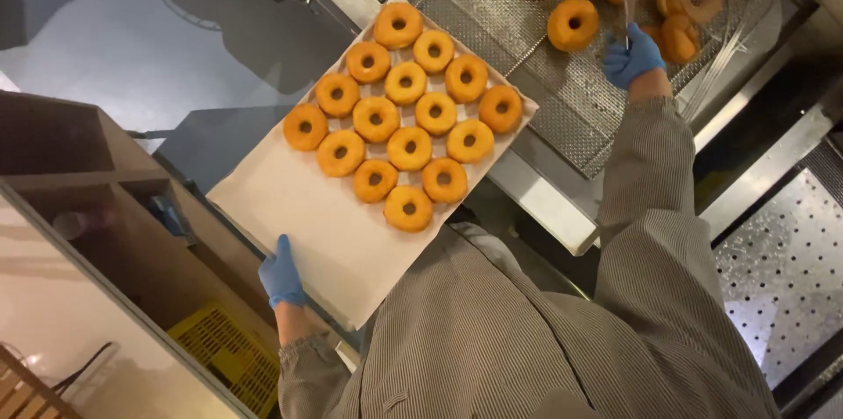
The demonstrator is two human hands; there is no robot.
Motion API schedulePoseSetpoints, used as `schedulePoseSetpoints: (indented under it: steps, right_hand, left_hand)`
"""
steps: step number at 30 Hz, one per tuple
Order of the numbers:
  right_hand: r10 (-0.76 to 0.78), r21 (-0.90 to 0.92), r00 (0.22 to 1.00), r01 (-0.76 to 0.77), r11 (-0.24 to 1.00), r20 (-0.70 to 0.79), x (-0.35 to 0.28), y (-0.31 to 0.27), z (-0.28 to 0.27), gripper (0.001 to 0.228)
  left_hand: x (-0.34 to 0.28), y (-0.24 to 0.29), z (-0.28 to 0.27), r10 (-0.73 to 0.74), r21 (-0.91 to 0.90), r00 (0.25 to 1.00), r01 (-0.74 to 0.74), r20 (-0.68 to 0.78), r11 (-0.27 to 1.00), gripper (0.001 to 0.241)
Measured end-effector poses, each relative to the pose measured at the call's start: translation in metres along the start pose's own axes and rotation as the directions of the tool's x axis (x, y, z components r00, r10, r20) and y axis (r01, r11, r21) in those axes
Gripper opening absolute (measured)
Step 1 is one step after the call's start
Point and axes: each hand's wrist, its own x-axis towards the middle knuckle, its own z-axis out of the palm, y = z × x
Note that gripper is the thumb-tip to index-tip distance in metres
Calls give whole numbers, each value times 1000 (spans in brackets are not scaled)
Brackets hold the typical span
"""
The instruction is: Placing raw donut dough into a commercial deep fryer, flipping them, and then using tongs to transfer finished donuts onto a tray.
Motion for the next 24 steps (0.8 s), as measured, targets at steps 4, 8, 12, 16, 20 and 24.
schedulePoseSetpoints:
  steps: [4,8,12,16,20,24]
  right_hand:
    - [-125,64,992,126,990,-31,27,13,1,39]
    - [-397,-241,896,349,906,-196,-83,50,73,28]
    - [-479,-742,679,666,81,556,-163,125,159,22]
    - [155,-264,268,964,-41,951,-228,253,272,18]
    - [99,-151,149,988,11,984,-242,393,348,30]
    - [526,-856,784,12,517,329,-224,404,373,42]
  left_hand:
    - [15,-20,4,44,34,998,-43,-47,999,50]
    - [24,-33,11,57,67,996,-53,-66,996,52]
    - [45,-70,12,84,145,992,-70,-96,987,63]
    - [49,-74,20,119,250,985,-84,-127,965,65]
    - [40,-63,15,136,240,986,-109,-98,965,65]
    - [49,-83,20,187,324,981,-160,-53,933,69]
